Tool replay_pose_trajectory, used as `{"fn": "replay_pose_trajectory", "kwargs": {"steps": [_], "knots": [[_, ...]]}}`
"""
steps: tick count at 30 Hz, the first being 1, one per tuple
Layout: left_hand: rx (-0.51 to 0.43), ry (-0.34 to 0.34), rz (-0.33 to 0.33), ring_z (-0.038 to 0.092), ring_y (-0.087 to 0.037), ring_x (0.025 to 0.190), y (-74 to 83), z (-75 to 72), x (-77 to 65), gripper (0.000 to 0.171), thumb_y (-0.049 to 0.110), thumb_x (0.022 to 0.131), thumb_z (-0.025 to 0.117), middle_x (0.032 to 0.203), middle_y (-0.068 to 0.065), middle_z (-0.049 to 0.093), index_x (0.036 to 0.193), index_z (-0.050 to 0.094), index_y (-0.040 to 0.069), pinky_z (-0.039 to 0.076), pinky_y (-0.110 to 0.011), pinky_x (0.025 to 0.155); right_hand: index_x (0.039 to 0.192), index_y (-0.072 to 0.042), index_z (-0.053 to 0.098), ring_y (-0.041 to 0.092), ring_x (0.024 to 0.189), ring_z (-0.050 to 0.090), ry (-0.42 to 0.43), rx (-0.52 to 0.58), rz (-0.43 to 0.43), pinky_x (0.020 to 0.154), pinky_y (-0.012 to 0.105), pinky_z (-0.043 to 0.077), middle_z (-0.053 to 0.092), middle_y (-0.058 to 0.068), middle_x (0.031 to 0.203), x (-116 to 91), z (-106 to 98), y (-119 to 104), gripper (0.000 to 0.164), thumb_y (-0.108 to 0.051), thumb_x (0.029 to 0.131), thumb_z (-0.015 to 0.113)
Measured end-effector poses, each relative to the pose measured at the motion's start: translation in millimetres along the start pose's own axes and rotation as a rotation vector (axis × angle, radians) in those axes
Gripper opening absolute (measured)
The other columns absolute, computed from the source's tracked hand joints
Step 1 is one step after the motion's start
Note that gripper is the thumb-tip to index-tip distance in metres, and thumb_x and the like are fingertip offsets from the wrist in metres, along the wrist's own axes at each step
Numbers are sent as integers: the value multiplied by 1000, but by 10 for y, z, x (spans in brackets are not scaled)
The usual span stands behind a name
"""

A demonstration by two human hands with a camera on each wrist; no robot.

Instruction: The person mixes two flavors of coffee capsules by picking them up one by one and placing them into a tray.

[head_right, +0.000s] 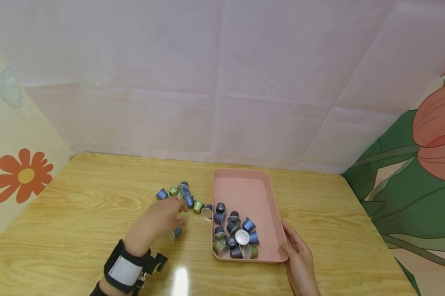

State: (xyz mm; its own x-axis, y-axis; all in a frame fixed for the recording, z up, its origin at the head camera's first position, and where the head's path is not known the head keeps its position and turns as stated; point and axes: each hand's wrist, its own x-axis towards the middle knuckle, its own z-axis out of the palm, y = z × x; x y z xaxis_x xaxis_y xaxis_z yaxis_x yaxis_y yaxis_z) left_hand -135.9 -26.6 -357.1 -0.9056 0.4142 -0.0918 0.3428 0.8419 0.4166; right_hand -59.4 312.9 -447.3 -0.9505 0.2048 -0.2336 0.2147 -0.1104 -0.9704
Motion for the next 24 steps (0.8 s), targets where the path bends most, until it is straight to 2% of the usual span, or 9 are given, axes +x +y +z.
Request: {"fn": "replay_pose_trajectory", "kwargs": {"steps": [7,11,17,21,24], "knots": [[-39,-146,-122,60,-20,84,-22,-52,-43,40,13,71,89,98,-6,66,104,68,4,52,-41,77,158,-8,20,0,135,31,22,-25,52,95,6,37,24,3,156,12,7,-18,63,4,100,42],[-54,-211,-169,58,-18,84,-31,-34,-34,41,8,69,89,100,-3,66,104,67,7,52,-42,81,158,-7,20,-2,133,32,26,-20,54,95,6,37,25,1,155,17,6,-16,63,5,99,41],[-42,-212,-171,56,-16,79,-60,10,-24,37,2,66,89,92,1,64,93,66,11,52,-37,75,158,-7,19,0,135,31,18,-28,45,95,6,37,25,1,156,17,-2,-11,64,5,99,42],[-32,-207,-176,53,-15,74,-57,18,-13,28,0,70,86,85,1,62,87,67,9,51,-33,69,157,-5,22,-10,123,41,13,1,0,94,8,40,40,-13,142,11,-12,12,64,6,98,45],[-24,-202,-176,49,-15,66,-54,21,-8,18,0,74,83,76,0,59,80,67,7,45,-29,60,155,-4,26,-14,113,46,6,27,-42,92,8,42,49,-23,129,5,-21,30,64,7,97,48]]}}
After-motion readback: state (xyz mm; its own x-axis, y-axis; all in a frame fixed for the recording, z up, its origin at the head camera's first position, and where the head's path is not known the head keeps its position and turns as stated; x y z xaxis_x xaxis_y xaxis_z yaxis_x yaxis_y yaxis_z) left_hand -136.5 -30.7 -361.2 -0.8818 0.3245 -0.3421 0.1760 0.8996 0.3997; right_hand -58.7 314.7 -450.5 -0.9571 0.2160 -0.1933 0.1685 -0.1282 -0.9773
